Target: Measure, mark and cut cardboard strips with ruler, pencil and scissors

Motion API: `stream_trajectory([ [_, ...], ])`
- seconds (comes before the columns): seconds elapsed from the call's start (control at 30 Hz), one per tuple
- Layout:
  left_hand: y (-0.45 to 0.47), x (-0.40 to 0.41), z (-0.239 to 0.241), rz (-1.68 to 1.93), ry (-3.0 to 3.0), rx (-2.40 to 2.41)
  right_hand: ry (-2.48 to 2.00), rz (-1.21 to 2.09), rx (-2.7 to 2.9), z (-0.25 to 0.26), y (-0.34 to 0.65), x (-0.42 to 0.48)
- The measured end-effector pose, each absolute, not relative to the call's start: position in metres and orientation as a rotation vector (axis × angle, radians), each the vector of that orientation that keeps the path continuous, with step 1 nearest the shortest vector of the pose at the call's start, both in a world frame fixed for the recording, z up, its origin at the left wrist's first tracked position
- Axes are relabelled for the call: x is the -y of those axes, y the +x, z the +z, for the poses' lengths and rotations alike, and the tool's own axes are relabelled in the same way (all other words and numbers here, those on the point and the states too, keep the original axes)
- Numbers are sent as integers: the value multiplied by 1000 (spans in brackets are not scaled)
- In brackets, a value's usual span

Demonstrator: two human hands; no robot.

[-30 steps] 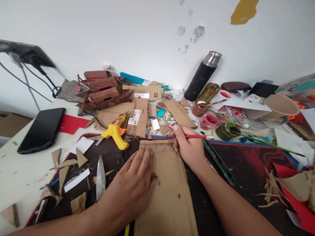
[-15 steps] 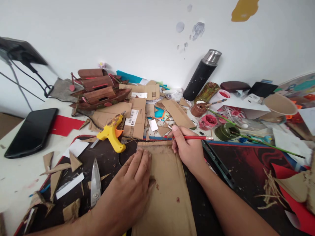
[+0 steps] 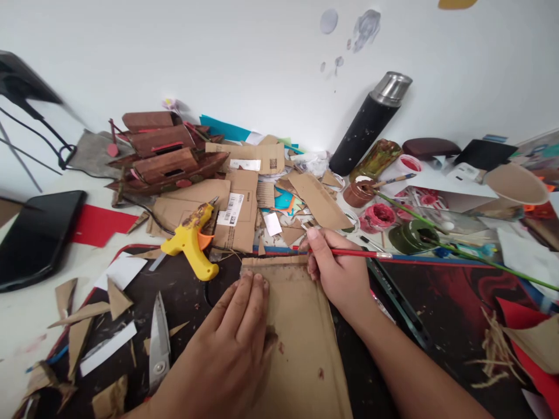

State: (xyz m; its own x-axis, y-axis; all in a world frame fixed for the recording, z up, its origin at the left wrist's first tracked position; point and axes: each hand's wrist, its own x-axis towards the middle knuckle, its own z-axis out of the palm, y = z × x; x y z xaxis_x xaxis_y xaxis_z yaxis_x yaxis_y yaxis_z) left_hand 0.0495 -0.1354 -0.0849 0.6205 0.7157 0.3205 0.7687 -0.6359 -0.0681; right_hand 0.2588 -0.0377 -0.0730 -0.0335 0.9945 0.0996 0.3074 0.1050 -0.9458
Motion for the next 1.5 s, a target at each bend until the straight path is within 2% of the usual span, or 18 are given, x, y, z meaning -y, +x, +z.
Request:
stream_trajectory([
  [0.87, 46, 133, -88, -288, -2645, 1186, -1353, 942, 1582, -70, 257, 40],
  [1.5, 46, 135, -89, -381, -2649, 1197, -1361, 978, 1557, -73, 258, 41],
])
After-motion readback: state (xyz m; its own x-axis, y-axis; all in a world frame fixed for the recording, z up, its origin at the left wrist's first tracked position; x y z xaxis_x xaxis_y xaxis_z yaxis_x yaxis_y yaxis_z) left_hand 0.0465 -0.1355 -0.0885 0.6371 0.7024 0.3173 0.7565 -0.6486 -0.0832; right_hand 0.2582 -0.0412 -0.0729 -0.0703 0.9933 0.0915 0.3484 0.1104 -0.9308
